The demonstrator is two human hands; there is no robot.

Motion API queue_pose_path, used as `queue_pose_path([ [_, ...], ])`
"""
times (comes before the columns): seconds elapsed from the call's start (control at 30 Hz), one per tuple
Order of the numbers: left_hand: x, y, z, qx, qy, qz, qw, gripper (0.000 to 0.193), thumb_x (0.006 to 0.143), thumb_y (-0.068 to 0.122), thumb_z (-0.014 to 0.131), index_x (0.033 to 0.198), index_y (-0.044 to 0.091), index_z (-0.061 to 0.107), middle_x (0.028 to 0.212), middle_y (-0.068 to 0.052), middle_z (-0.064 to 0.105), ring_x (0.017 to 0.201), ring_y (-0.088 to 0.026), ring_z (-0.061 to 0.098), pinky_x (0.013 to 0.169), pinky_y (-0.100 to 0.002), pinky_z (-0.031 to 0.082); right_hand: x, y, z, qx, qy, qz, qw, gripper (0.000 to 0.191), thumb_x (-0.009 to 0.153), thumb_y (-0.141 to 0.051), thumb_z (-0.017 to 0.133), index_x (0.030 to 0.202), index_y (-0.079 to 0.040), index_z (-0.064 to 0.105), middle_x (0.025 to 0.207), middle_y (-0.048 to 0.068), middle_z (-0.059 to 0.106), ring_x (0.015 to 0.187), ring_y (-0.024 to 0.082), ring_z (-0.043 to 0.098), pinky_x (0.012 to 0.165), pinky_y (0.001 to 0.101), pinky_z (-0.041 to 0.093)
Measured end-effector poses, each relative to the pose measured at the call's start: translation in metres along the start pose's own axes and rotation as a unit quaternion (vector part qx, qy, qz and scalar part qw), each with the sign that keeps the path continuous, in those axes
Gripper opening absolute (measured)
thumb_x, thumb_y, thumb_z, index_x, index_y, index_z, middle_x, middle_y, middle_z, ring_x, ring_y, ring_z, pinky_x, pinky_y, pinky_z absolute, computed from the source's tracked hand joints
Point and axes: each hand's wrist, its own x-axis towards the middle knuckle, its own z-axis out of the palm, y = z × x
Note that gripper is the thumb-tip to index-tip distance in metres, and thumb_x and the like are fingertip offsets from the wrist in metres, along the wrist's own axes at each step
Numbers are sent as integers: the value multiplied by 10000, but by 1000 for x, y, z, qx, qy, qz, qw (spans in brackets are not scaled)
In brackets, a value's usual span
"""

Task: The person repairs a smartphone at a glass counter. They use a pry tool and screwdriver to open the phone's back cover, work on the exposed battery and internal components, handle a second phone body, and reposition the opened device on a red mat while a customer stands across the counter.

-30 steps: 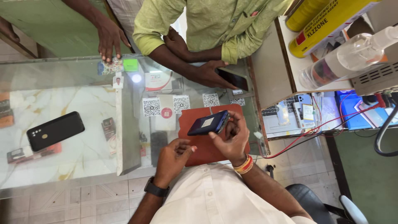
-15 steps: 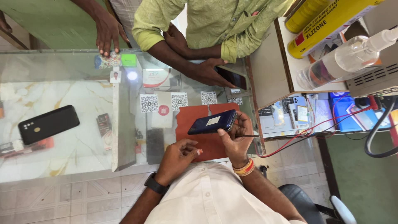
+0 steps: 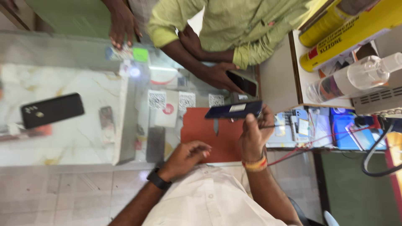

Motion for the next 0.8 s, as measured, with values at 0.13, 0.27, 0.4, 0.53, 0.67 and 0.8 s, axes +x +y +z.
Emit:
queue_pose_path([
  [0.13, 12, 18, 1, -64, -28, 56, 996, 557, 872, 96, 778, 1377, 42, 550, 1258, -61, 650, 1142, -166, 624, 981, -347, 553, -28, 0, 24, 36, -39, 29, 998, 498, 929, -60, 703, 1368, 57, 499, 1069, 50, 660, 872, 54, 607, 760, 190, 491],
  [0.27, 20, 18, 9, -229, -27, 109, 967, 631, 891, 121, 779, 1446, 55, 486, 1392, -77, 631, 1291, -182, 606, 1072, -371, 512, -41, 3, 36, 66, -69, 49, 994, 507, 928, -54, 712, 1372, 82, 507, 1113, 105, 671, 871, 97, 629, 706, 206, 513],
  [0.4, 24, 17, 18, -334, 40, 213, 917, 611, 957, 101, 789, 1478, -3, 486, 1409, -159, 628, 1299, -269, 617, 1118, -431, 503, -49, 7, 42, 81, -82, 79, 990, 555, 899, -89, 723, 1367, 74, 472, 1113, 101, 659, 890, 103, 628, 714, 235, 526],
  [0.53, 18, 26, 21, -351, 95, 269, 892, 751, 897, 94, 799, 1537, 20, 413, 1448, -148, 595, 1327, -249, 573, 1141, -412, 444, -59, 8, 40, 108, -107, 118, 981, 621, 850, -159, 761, 1341, 47, 442, 1137, 82, 652, 972, 103, 651, 834, 240, 539],
  [0.67, 12, 36, 20, -362, 112, 253, 890, 773, 888, 80, 795, 1528, 22, 367, 1494, -159, 547, 1357, -240, 549, 1179, -418, 427, -63, 13, 30, 120, -166, 121, 971, 677, 937, -193, 799, 1449, 100, 467, 1074, 101, 613, 848, 82, 560, 741, 209, 467],
  [0.8, 9, 39, 12, -347, 104, 269, 892, 741, 897, 70, 795, 1509, 19, 379, 1534, -190, 510, 1389, -256, 532, 1194, -435, 416, -66, 20, 31, 109, -146, 162, 970, 693, 888, -211, 804, 1408, 79, 449, 1069, 130, 590, 885, 120, 545, 790, 256, 458],
])
